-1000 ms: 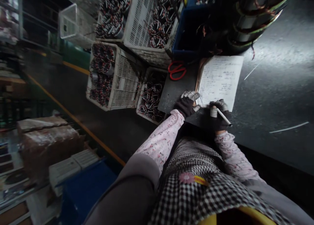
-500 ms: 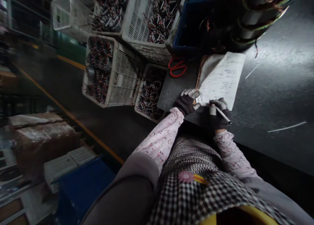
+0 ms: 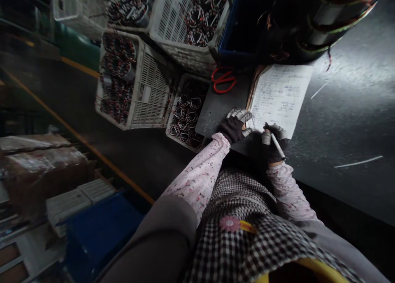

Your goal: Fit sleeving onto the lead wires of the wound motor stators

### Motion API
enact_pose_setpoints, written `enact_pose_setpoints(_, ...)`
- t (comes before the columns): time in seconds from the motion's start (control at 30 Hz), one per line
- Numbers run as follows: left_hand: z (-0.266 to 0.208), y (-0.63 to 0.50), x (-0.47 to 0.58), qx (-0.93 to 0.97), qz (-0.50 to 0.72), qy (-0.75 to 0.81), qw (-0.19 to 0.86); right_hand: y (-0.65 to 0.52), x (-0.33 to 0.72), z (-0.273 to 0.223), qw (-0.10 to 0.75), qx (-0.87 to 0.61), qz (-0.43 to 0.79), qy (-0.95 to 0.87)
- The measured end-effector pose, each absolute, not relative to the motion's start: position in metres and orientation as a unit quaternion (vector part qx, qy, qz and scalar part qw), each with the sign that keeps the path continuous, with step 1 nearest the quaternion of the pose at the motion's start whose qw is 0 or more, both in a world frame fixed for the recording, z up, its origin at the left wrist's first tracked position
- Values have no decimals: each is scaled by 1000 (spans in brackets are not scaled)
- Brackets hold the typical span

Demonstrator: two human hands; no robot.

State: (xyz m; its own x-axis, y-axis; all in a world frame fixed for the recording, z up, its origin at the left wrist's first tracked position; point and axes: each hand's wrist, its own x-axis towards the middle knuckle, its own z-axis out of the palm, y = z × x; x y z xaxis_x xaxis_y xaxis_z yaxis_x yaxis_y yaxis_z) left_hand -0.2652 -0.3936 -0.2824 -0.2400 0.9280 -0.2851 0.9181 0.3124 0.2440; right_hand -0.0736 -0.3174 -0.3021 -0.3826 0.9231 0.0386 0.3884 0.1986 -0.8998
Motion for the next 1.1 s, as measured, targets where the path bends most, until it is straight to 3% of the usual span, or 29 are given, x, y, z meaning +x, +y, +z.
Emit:
enact_pose_setpoints(0.2,-285,-394,-264,584,38,791,175,-309,-82,-295,235,-480,408,-741)
enact_pose_setpoints(0.67,-287,-394,-264,580,53,787,206,-309,-87,-283,238,-481,384,-751)
enact_pose_setpoints(1.1,-283,-394,-265,576,59,787,213,-305,-89,-281,149,-489,368,-777)
